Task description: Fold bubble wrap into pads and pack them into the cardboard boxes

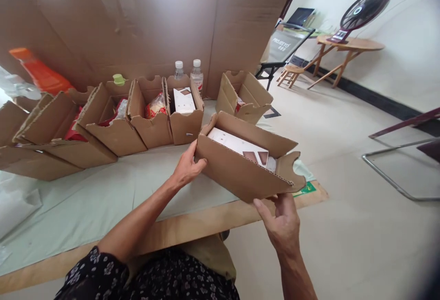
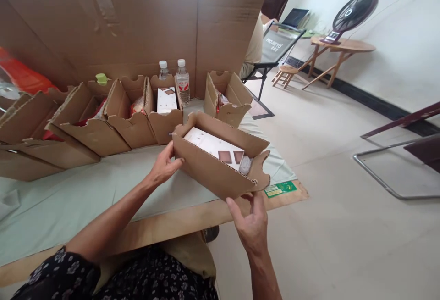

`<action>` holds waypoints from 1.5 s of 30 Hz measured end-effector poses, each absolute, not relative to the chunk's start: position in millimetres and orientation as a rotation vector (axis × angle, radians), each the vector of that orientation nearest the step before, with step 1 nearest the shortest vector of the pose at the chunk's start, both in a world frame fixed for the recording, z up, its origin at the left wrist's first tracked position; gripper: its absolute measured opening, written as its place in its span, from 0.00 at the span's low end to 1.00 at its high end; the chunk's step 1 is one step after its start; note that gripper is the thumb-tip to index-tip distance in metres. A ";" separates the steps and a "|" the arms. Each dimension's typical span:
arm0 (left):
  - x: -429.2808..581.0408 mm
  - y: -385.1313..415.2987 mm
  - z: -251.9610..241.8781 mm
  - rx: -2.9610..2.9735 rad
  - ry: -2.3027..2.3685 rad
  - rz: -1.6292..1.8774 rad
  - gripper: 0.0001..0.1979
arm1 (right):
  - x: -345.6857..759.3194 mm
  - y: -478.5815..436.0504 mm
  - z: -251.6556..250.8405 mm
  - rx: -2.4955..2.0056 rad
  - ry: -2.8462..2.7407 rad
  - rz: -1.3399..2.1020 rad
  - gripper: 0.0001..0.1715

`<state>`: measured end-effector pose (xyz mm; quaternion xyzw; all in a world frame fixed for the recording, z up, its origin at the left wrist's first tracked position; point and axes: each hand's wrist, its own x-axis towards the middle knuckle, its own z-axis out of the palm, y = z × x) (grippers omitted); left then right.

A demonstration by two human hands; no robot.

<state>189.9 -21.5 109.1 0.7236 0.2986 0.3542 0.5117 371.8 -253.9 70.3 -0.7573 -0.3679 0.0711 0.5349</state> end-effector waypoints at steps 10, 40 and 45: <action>203.0 -78.0 50.5 1.619 0.893 0.904 0.46 | 461.7 -225.0 65.7 -1.635 -0.994 0.727 0.34; 246.9 -35.6 32.7 1.629 0.772 1.044 0.32 | 386.7 -135.6 39.1 -1.715 -0.935 0.122 0.62; 245.7 -36.3 30.8 1.553 0.831 1.056 0.35 | 405.9 -88.7 50.4 -1.860 -1.031 0.052 0.48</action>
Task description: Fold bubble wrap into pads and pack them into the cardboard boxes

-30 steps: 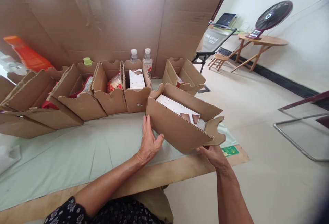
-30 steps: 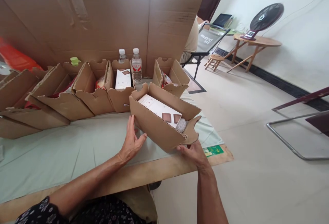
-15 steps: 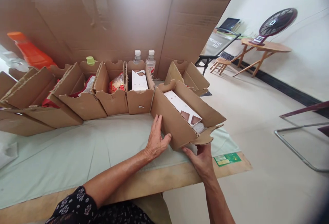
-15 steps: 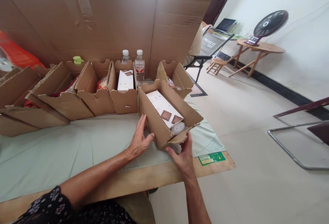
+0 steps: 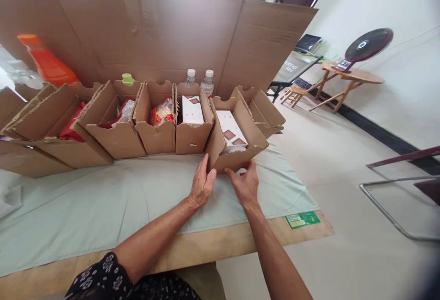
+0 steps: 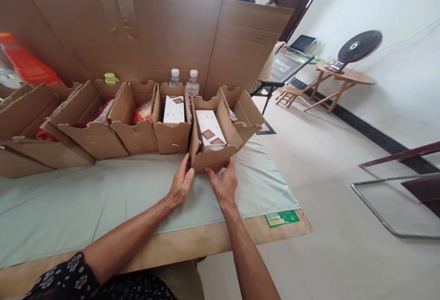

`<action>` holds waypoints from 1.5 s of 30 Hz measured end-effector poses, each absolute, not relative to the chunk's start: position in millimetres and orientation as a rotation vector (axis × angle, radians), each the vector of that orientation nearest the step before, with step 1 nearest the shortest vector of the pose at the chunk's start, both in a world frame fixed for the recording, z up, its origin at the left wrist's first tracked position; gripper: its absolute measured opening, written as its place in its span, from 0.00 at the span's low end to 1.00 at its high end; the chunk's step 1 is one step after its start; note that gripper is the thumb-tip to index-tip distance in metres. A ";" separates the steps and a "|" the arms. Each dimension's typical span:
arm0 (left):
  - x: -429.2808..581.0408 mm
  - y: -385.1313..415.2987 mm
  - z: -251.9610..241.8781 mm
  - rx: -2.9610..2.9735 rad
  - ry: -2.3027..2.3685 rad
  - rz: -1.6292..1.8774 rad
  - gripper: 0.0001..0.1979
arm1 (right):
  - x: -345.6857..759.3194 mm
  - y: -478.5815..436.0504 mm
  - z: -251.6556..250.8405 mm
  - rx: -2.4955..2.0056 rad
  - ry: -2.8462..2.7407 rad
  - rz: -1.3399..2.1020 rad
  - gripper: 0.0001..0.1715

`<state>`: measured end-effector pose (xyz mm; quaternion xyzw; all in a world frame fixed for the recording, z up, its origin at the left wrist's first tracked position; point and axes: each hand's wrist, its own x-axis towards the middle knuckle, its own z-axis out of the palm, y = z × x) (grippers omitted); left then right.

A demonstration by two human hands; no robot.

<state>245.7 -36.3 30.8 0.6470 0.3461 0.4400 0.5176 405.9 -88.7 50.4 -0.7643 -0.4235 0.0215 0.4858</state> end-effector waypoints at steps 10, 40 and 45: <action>247.9 -32.1 26.8 1.681 0.799 0.912 0.39 | 427.8 -19.1 56.8 -1.897 -0.974 0.036 0.29; 118.1 -128.0 89.8 1.695 0.920 1.166 0.08 | 339.5 -162.6 170.6 -1.649 -1.691 0.095 0.12; 67.7 -141.1 86.3 1.774 1.065 1.275 0.12 | 387.0 -262.3 154.6 -1.800 -1.424 0.031 0.12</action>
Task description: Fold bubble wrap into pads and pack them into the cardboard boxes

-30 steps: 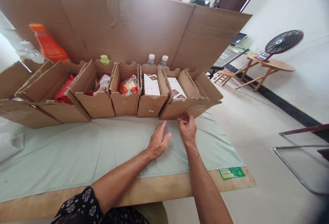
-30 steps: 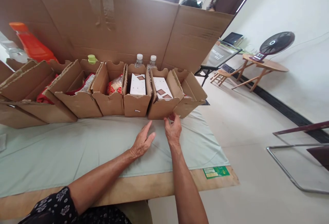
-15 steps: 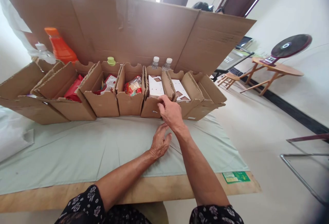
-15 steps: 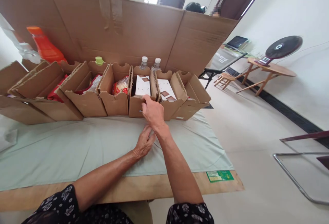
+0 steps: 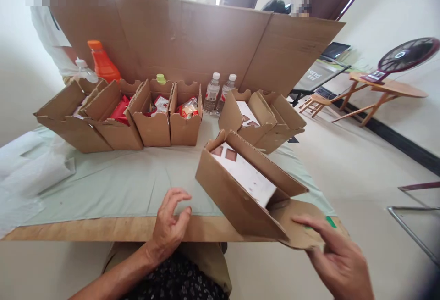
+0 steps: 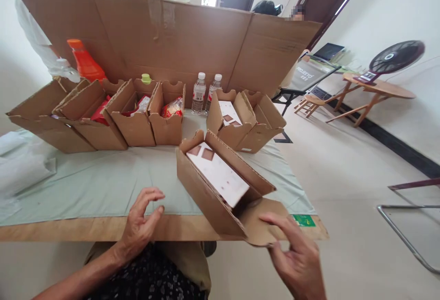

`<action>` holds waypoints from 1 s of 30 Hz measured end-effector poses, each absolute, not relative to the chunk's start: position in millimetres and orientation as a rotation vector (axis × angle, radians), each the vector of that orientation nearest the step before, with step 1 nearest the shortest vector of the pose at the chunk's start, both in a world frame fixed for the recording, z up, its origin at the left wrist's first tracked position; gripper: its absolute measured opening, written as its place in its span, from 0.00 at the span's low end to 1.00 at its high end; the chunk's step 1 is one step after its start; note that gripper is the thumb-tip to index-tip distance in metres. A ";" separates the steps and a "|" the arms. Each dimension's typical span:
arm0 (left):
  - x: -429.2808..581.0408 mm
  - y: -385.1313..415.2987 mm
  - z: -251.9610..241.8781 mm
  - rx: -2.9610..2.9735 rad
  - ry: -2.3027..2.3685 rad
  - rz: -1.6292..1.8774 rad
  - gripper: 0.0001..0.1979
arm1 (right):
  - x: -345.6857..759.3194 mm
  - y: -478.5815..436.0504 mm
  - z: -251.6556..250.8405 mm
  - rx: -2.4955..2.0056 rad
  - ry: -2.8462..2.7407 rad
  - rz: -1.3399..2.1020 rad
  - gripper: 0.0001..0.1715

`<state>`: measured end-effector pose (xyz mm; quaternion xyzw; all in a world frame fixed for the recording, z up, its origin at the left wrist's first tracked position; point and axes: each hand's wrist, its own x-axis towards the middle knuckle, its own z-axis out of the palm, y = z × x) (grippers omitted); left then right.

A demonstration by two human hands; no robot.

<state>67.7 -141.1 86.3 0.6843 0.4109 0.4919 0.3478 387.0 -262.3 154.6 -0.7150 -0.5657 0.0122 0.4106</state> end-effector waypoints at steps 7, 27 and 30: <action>102.4 -102.9 91.8 1.618 0.914 1.024 0.41 | 393.5 -312.9 114.7 -1.777 -0.996 0.250 0.50; 2.6 -74.7 62.0 1.415 1.484 1.288 0.29 | 250.8 -113.1 55.1 -1.496 -1.417 0.629 0.39; 3.2 -77.5 48.9 1.402 1.596 1.178 0.30 | 245.0 -117.6 24.8 -1.633 -1.361 0.575 0.35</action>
